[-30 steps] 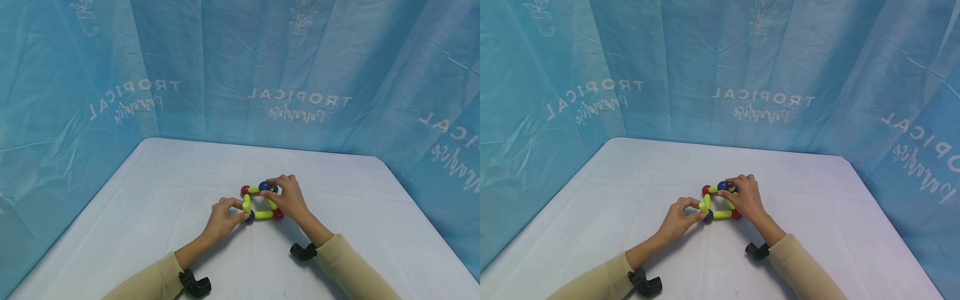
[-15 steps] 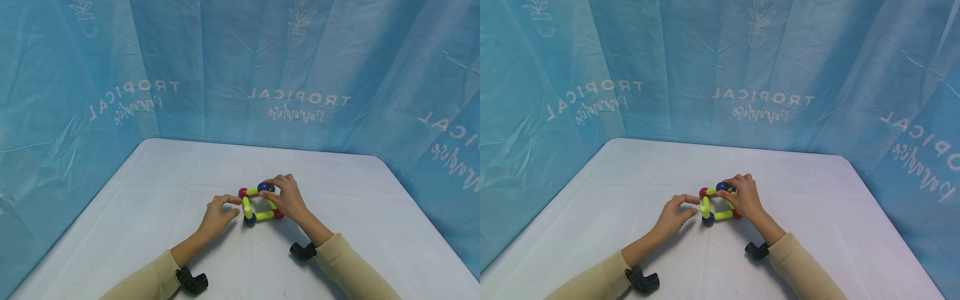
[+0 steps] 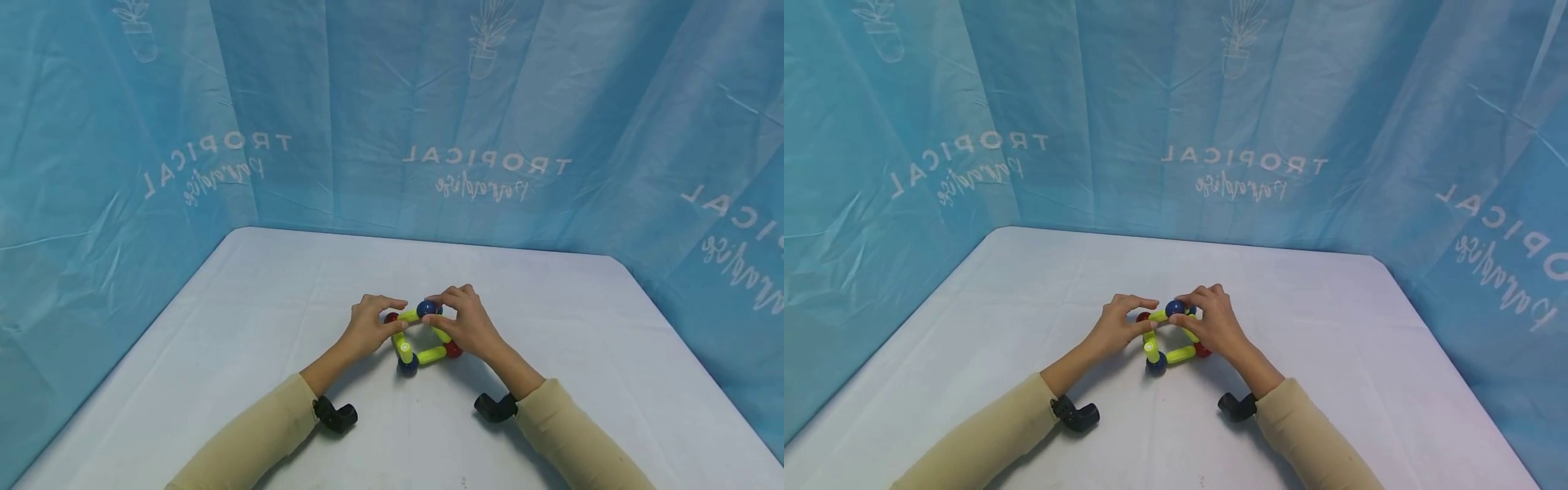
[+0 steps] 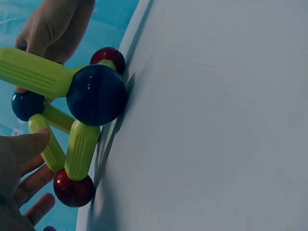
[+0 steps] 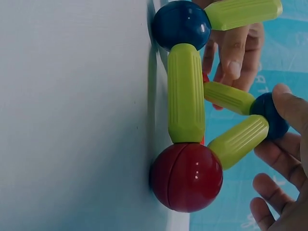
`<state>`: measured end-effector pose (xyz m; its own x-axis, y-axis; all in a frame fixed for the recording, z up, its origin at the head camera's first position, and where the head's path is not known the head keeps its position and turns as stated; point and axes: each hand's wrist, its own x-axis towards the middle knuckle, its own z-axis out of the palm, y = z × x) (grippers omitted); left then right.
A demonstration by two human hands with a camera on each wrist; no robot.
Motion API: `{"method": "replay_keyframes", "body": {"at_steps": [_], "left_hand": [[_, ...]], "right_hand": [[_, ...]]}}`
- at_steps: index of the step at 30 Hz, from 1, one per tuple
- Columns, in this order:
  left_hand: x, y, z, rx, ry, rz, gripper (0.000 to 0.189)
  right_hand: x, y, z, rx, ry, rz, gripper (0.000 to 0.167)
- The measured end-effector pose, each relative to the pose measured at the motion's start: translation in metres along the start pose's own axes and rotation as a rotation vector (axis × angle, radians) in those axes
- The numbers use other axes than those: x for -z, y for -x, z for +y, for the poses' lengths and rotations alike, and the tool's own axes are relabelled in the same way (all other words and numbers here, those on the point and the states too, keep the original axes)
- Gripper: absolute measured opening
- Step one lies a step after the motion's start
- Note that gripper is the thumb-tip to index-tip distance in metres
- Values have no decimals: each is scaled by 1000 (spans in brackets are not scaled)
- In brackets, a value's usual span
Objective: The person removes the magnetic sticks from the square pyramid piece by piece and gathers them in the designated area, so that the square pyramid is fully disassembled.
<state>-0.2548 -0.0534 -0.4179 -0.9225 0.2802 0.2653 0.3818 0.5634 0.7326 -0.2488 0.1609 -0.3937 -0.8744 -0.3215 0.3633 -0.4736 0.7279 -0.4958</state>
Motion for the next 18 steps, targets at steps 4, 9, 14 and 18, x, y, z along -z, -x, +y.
{"method": "replay_keyframes", "body": {"at_steps": [4, 9, 14, 18], "left_hand": [[-4, -5, -1, 3, 9, -33, 33], [-8, -7, -1, -3, -20, -12, 25], [-10, -3, 3, -13, -57, 39, 19], [-12, 3, 6, 0, -63, 65, 18]], "right_hand": [[0, -1, 1, 11, -26, -15, 38], [-1, -1, 3, 26, -49, -21, 39], [0, 0, 8, 48, -119, -51, 41], [0, 1, 12, 58, -162, -80, 41]]}}
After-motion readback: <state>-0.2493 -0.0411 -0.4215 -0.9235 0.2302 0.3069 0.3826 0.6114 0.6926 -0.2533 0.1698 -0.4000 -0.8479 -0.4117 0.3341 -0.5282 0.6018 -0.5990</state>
